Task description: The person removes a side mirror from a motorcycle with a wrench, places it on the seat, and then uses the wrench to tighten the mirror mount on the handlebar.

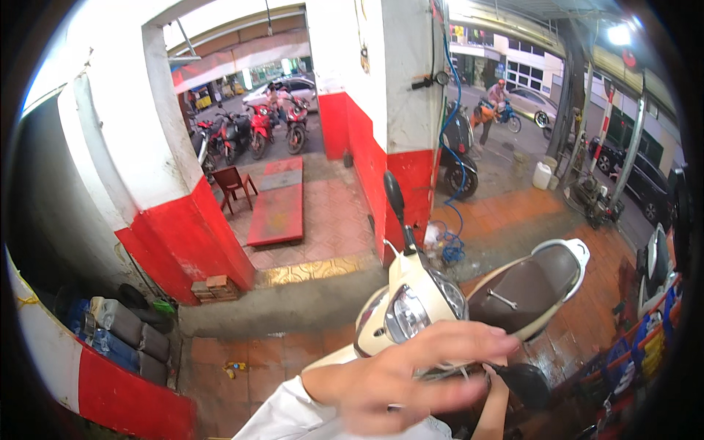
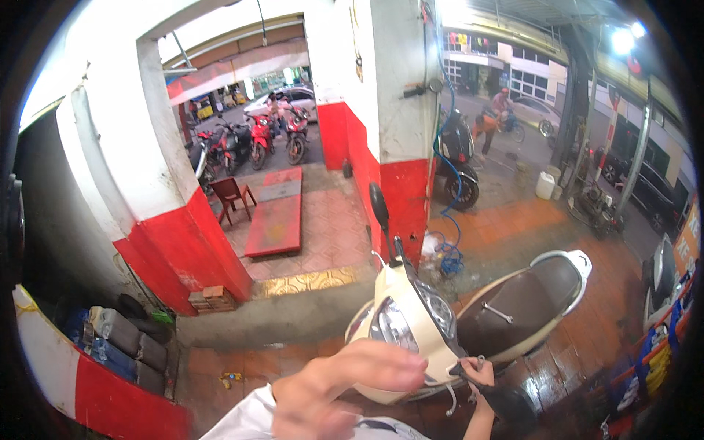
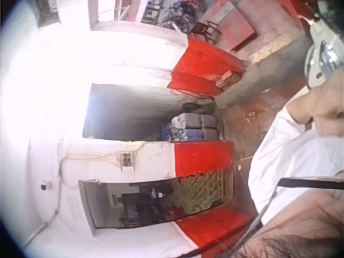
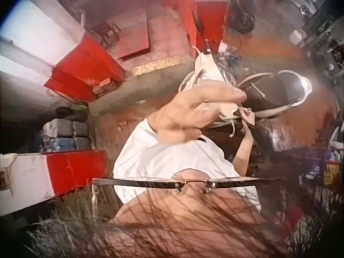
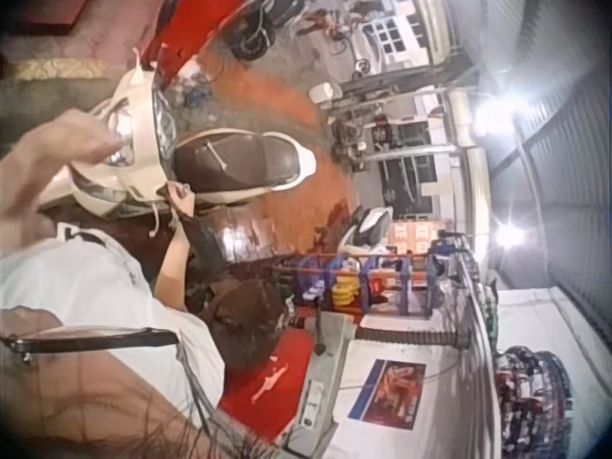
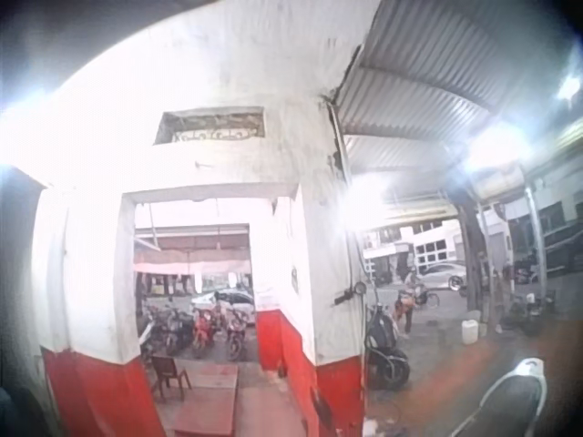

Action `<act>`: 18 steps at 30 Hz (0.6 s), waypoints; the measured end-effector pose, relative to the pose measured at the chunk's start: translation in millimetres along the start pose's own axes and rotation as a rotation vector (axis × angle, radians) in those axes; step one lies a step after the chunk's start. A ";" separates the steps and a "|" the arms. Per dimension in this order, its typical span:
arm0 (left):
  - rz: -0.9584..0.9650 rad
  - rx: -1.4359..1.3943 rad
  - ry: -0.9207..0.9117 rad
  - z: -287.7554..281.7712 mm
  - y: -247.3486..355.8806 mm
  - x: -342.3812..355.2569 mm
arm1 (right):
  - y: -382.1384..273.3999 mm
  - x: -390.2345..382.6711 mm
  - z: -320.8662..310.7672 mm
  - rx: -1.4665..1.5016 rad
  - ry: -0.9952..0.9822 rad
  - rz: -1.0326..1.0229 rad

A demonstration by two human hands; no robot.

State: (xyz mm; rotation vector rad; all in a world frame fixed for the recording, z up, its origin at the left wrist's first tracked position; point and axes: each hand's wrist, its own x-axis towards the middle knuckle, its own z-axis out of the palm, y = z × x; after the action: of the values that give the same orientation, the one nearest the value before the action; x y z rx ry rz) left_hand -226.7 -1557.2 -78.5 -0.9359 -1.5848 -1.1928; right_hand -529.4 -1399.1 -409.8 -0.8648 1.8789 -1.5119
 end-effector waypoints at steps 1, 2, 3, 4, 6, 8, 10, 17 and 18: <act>0.123 -0.030 -0.006 7.4 3.9 9.9 | 3.5 -0.7 -1.1 -0.050 0.021 0.006; 0.194 -0.095 -0.068 9.3 8.3 22.0 | -10.9 -1.7 7.8 -0.064 0.002 0.016; 0.289 -0.076 -0.091 10.9 7.5 27.1 | -26.5 -1.9 15.0 -0.078 -0.015 0.021; 0.391 -0.082 -0.110 11.0 1.2 30.6 | -19.0 -0.7 12.6 0.018 -0.047 -0.036; 0.532 0.003 -0.064 18.2 -14.1 22.1 | -2.4 0.8 11.2 -0.001 0.029 -0.024; 0.509 -0.050 -0.082 23.9 -13.8 12.7 | -0.9 0.1 15.2 -0.012 0.049 -0.004; 0.231 -0.189 0.036 46.1 -8.9 1.1 | -10.1 -7.2 15.0 -0.008 0.090 0.027; -0.979 -0.282 -0.191 43.2 -92.4 -150.3 | -10.0 -14.9 12.3 0.087 0.091 -0.046; -1.176 -0.212 -0.124 47.3 -108.6 -191.5 | -15.0 -9.1 21.9 0.063 0.073 -0.031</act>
State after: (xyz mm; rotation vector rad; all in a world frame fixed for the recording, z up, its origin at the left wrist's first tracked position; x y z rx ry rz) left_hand -281.6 -1546.7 -296.6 -0.0962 -2.2113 -2.1341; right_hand -504.8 -1407.7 -399.1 -0.8242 1.8660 -1.6332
